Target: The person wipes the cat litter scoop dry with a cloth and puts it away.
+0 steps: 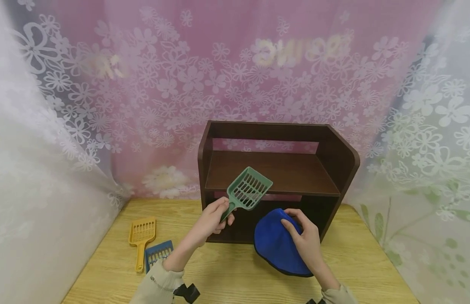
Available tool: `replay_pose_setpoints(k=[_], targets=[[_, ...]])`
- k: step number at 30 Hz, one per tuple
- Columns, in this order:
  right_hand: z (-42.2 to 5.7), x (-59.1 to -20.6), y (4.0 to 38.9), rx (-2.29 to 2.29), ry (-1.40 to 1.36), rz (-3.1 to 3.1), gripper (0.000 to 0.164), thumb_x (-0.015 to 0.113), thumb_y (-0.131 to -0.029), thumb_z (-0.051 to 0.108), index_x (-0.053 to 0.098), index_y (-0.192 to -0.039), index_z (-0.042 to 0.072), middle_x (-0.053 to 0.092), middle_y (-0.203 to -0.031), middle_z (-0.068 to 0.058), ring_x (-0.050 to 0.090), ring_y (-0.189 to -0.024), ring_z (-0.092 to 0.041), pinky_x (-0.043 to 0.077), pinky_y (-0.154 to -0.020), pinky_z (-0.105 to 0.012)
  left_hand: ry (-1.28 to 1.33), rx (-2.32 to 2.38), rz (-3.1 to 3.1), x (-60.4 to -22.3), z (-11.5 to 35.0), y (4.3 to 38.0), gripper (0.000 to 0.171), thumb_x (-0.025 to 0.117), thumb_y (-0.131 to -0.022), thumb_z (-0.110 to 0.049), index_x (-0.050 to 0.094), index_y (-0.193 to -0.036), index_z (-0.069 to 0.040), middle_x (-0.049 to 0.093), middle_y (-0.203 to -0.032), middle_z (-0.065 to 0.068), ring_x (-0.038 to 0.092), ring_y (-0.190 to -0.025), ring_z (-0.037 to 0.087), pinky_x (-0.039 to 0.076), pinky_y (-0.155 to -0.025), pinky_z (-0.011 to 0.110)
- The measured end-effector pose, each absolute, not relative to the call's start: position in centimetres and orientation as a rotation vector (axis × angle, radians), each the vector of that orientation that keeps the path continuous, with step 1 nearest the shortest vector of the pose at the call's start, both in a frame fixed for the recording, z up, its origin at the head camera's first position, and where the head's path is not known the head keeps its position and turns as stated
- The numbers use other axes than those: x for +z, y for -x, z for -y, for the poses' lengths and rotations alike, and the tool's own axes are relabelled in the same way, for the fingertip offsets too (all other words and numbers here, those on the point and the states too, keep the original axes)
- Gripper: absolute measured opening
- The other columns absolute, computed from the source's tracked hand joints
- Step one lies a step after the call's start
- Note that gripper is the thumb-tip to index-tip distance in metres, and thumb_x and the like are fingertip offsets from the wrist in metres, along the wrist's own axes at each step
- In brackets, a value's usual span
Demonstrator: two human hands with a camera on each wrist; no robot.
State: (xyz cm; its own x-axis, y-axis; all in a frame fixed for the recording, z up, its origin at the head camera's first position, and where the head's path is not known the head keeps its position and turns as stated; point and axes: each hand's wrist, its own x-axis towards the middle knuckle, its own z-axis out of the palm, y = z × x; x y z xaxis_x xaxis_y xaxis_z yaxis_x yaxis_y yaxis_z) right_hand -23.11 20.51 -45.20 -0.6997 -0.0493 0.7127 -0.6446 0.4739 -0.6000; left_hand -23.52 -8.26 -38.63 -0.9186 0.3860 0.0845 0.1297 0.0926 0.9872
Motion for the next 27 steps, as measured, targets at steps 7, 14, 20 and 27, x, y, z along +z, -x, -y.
replay_pose_setpoints(k=[7, 14, 20, 27], targets=[[-20.7, -45.1, 22.8, 1.110, -0.628, 2.102, 0.028, 0.071, -0.092, -0.003, 0.068, -0.115, 0.012, 0.071, -0.106, -0.002, 0.067, -0.094, -0.008, 0.048, -0.087, -0.010, -0.464, 2.039, -2.243, -36.3, 7.3, 24.8, 0.033, 0.031, -0.112, -0.019, 0.058, -0.116, 0.000, 0.055, -0.081, 0.005, 0.037, -0.055, 0.011, 0.031, -0.050, 0.021], [-20.8, -45.0, 22.6, 1.014, -0.625, 2.122, 0.029, 0.074, -0.089, -0.004, 0.068, -0.113, 0.010, 0.071, -0.106, -0.002, 0.068, -0.096, -0.013, 0.045, -0.091, -0.009, -0.391, 2.110, -2.299, -34.4, 6.3, 26.8, 0.034, 0.034, -0.110, -0.012, 0.059, -0.129, 0.001, 0.067, -0.095, 0.011, 0.048, -0.066, 0.012, 0.043, -0.058, 0.021], [-20.7, -44.9, 22.4, 0.999, -0.636, 2.122, 0.029, 0.074, -0.088, -0.004, 0.068, -0.112, 0.010, 0.071, -0.106, -0.002, 0.069, -0.097, -0.015, 0.045, -0.092, -0.008, -0.315, 2.132, -2.234, -33.6, 5.8, 28.6, 0.036, 0.038, -0.110, -0.014, 0.056, -0.136, 0.002, 0.069, -0.116, 0.017, 0.060, -0.082, 0.015, 0.056, -0.070, 0.025], [-20.8, -44.7, 22.2, 0.956, -0.636, 2.138, 0.030, 0.075, -0.088, -0.004, 0.068, -0.113, 0.011, 0.071, -0.107, -0.001, 0.070, -0.098, -0.017, 0.044, -0.093, -0.007, -0.286, 2.145, -2.149, -33.2, 5.6, 30.4, 0.040, 0.033, -0.111, -0.008, 0.044, -0.145, 0.009, 0.062, -0.132, 0.024, 0.067, -0.100, 0.024, 0.059, -0.080, 0.027]])
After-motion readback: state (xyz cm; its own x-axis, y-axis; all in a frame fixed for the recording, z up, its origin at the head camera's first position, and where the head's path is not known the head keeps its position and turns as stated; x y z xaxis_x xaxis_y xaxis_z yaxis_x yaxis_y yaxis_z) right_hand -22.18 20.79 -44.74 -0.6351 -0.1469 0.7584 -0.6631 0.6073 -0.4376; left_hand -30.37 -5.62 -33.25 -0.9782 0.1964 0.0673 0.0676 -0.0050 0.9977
